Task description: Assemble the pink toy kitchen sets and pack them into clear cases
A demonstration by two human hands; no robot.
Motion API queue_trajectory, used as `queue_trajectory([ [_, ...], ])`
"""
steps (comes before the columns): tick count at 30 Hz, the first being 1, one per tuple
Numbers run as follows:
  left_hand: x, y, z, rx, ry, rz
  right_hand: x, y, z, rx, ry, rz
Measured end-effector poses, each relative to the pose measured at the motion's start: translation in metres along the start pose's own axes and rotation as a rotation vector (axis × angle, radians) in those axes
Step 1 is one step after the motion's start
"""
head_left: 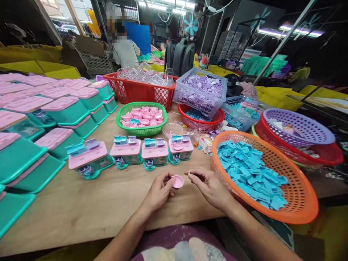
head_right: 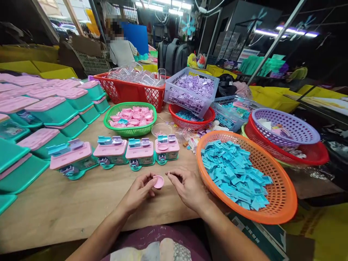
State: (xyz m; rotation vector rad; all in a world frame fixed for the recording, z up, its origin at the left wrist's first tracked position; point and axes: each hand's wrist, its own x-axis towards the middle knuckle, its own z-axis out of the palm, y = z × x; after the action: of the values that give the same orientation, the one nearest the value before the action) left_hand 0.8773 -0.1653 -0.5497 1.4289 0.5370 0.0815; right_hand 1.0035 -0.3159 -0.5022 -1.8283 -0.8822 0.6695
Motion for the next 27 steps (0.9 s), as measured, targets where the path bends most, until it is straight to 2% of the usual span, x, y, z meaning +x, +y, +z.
queue_trajectory([
  [3,0.000,-0.003,0.000,-0.035,-0.055,-0.010,0.005,0.019,0.022,0.157,0.024,0.024],
  [6,-0.003,-0.006,0.001,-0.035,0.000,0.002,0.010,0.026,0.037,0.303,0.051,-0.003],
  [9,-0.004,-0.012,0.006,-0.089,0.036,-0.036,0.010,0.032,0.042,0.302,0.042,-0.017],
  [11,0.002,-0.016,0.009,-0.167,0.002,-0.083,0.014,0.043,0.042,0.273,0.005,-0.029],
  [16,0.020,-0.016,0.010,-0.229,0.042,-0.140,0.036,0.079,0.037,0.072,0.051,-0.228],
  [19,0.023,-0.012,0.011,-0.226,0.058,-0.125,0.041,0.090,0.035,-0.146,0.096,-0.486],
  [22,0.026,-0.008,0.011,-0.237,0.072,-0.105,0.040,0.091,0.032,-0.290,0.152,-0.720],
  [24,0.028,-0.008,0.011,-0.218,0.062,-0.092,0.038,0.087,0.031,-0.364,0.187,-0.732],
  [27,0.031,-0.011,0.011,-0.130,0.036,-0.053,0.037,0.083,0.032,-0.418,0.200,-0.616],
])
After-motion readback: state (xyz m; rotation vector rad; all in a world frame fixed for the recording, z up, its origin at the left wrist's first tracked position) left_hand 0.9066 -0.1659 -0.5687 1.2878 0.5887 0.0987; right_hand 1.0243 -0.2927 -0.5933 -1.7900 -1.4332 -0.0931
